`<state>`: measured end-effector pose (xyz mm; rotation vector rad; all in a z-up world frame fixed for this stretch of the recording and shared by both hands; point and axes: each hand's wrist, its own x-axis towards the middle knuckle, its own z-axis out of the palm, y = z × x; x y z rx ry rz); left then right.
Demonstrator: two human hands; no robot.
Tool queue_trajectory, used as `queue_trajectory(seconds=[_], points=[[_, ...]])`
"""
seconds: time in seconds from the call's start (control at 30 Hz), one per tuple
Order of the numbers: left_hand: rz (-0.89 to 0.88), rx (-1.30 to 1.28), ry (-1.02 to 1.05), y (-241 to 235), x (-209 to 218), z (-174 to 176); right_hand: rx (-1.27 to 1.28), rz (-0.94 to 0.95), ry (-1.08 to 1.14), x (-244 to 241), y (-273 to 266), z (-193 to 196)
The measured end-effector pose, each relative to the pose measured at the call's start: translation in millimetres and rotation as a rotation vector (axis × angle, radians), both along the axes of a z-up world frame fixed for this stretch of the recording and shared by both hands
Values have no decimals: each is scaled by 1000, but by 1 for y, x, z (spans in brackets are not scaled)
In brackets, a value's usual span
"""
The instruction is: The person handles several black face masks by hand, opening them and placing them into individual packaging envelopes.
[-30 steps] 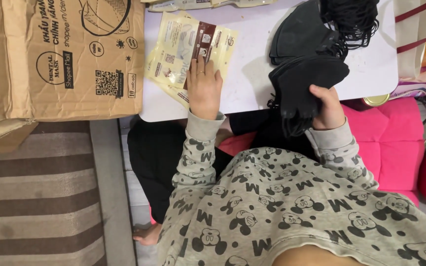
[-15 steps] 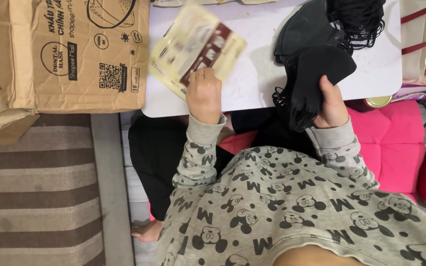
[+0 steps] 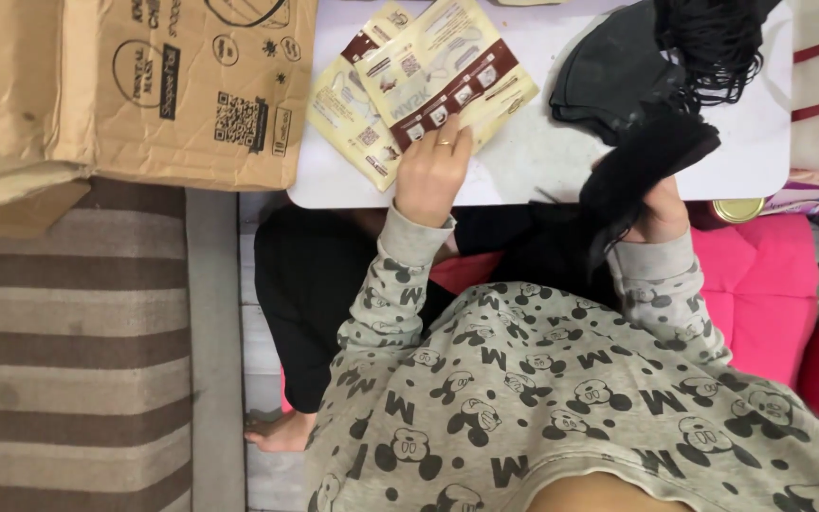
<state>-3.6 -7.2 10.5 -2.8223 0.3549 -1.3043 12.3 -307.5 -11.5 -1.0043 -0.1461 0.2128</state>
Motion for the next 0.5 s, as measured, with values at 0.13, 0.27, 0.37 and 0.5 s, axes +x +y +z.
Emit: queue_trajectory(seconds=[0.13,0.27,0.37,0.5], points=[[52,9,65,-10,2,-5,-46,219,-92,11,8,4],[88,-46,129,-19,8,-17,20,417,-11,13,46,49],[2,-126,300,-17,19,-22,-9,558,-126,30,61,47],[-111,-114,275,9,54,0,-9,374,-94,65,52,6]])
